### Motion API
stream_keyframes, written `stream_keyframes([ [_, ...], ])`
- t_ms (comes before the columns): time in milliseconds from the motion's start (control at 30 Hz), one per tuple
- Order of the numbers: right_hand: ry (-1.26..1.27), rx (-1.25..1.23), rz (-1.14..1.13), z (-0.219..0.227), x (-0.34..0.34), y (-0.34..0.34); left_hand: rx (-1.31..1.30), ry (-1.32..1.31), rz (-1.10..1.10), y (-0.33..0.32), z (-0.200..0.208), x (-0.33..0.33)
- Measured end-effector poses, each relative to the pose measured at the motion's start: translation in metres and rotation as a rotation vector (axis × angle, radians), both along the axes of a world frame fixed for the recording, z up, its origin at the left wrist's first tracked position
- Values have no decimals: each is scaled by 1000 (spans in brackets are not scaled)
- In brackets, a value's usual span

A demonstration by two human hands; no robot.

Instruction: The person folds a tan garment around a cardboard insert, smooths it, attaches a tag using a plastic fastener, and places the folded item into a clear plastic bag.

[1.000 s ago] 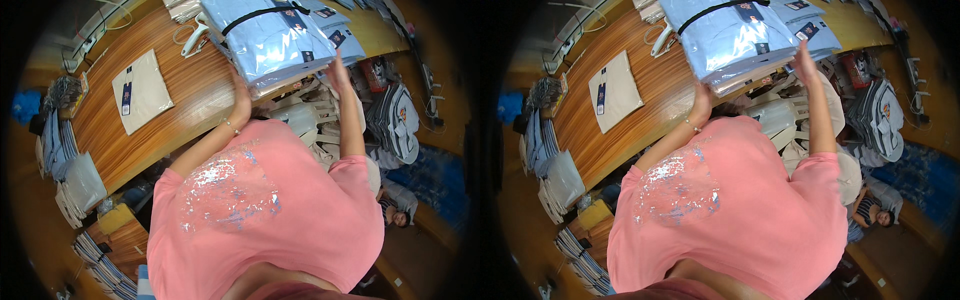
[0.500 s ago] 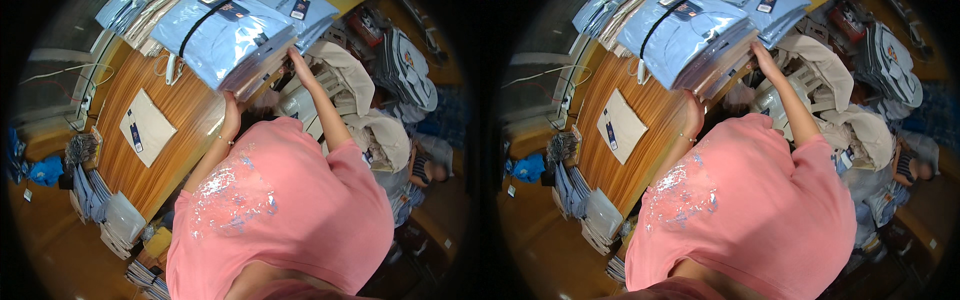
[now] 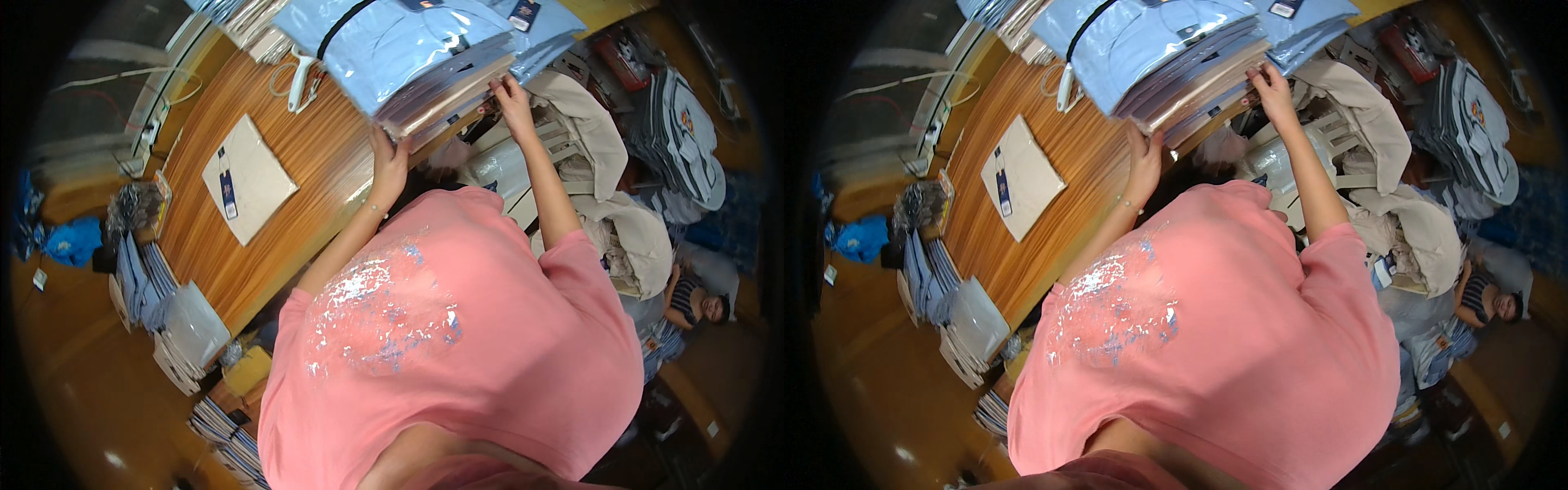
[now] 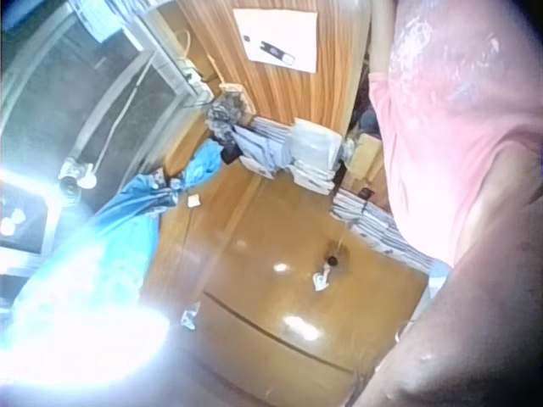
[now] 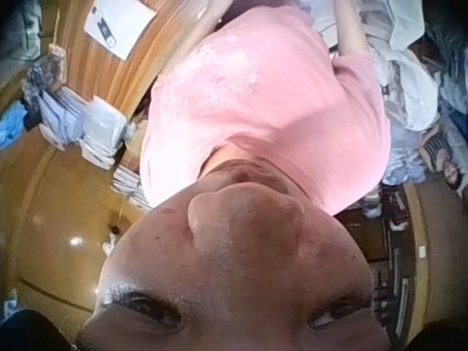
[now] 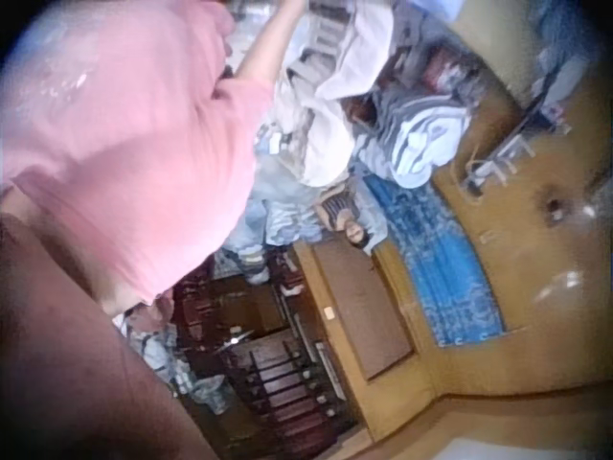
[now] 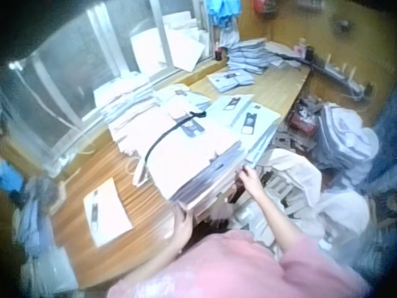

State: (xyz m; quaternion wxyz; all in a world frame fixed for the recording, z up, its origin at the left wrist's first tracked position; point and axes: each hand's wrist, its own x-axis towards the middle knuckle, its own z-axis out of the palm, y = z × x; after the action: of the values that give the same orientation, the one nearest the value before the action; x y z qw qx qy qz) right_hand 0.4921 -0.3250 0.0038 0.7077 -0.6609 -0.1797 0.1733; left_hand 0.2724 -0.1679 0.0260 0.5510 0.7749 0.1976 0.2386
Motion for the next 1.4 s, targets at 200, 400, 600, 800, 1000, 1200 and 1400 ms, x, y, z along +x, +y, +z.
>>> stream_keyframes([
  [200, -118, -103, -35, 3, 5, 6, 70, -2, 73, 6, 4, 6],
  [400, 27, -160, 42, 4, 7, 9, -133, -29, 101, -5, 2, -2],
  [600, -620, -202, -264, 29, 0, -12, -58, 33, 325, 32, -5, -37],
  [800, -819, 645, -77, 182, -90, 43, 674, 434, 911, 157, 2, -191],
  [1000, -552, 68, 1388, 225, -213, 157, 623, 862, 713, 120, -32, -227],
  [1200, -1022, -18, 911, 66, -333, 307, 388, 515, 897, 88, 0, -256],
  [1400, -1447, -525, 880, -11, -369, 338, 364, 293, 1214, 124, 17, -381],
])
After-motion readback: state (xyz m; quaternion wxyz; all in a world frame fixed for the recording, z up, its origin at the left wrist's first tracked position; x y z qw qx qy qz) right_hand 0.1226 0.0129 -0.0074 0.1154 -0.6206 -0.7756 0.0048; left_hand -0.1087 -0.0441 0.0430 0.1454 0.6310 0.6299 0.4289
